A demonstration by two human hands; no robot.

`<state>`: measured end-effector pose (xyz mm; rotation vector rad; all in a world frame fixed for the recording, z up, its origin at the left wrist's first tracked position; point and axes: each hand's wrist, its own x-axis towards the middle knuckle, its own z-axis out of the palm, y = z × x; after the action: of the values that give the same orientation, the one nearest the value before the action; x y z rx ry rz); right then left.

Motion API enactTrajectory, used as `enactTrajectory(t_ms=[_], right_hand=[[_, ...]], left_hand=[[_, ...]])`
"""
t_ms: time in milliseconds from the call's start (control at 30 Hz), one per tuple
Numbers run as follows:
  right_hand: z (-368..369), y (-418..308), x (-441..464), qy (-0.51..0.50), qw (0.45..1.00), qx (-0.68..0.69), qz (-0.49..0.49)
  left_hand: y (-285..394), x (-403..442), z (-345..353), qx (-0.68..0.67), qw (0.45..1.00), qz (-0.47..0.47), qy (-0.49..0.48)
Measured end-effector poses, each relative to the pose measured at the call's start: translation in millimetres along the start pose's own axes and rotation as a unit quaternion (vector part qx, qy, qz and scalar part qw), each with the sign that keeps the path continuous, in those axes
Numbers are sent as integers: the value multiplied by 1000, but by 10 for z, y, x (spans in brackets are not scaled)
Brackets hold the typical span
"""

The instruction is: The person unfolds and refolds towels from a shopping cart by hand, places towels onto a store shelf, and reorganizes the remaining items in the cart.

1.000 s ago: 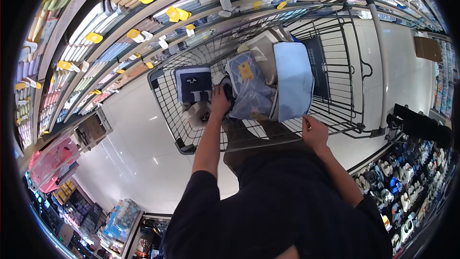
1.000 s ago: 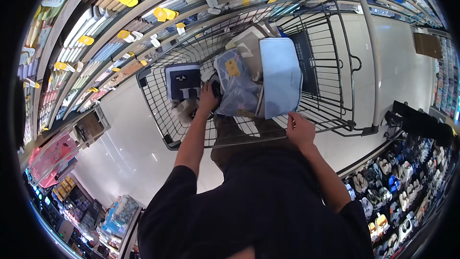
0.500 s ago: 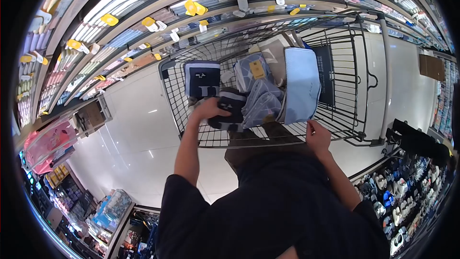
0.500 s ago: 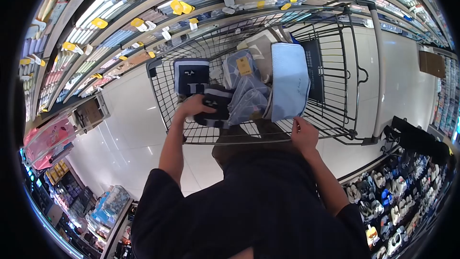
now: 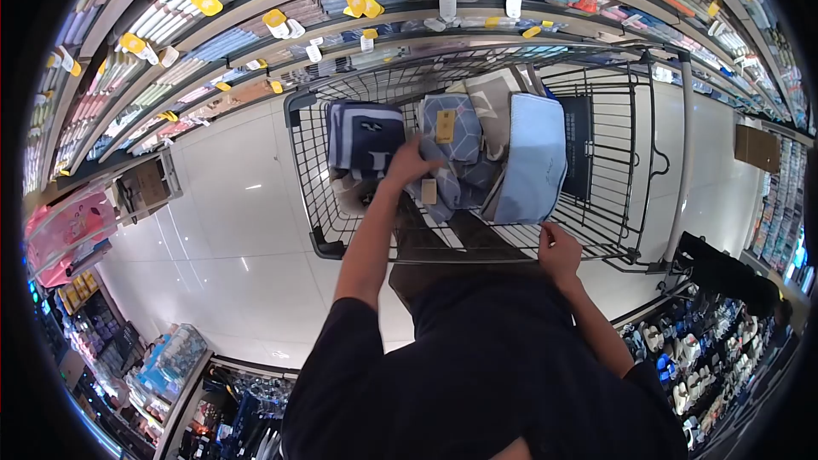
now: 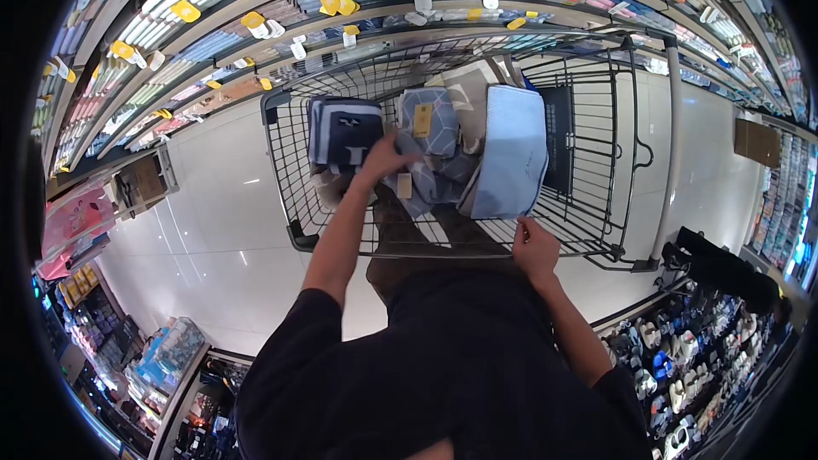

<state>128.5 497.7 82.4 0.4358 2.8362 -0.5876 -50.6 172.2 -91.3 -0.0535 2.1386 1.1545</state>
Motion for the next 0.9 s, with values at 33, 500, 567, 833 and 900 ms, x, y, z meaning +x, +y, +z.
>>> enactTrajectory(t_ms=[33, 500, 567, 833, 900], right_hand=[[7, 8, 6, 4, 1000, -4, -3], [90, 10, -16, 48, 998, 2, -43], [74, 34, -7, 46, 998, -6, -39], [42, 76, 9, -9, 999, -36, -21], [77, 90, 19, 1, 999, -23, -24]], left_hand=[[-25, 119, 186, -4, 1000, 4, 2], [1060, -655, 1012, 155, 957, 240, 42], [1197, -681, 1223, 141, 945, 289, 60], [1155, -509, 1439, 128, 928, 342, 68], [1105, -482, 1174, 76, 962, 262, -11]])
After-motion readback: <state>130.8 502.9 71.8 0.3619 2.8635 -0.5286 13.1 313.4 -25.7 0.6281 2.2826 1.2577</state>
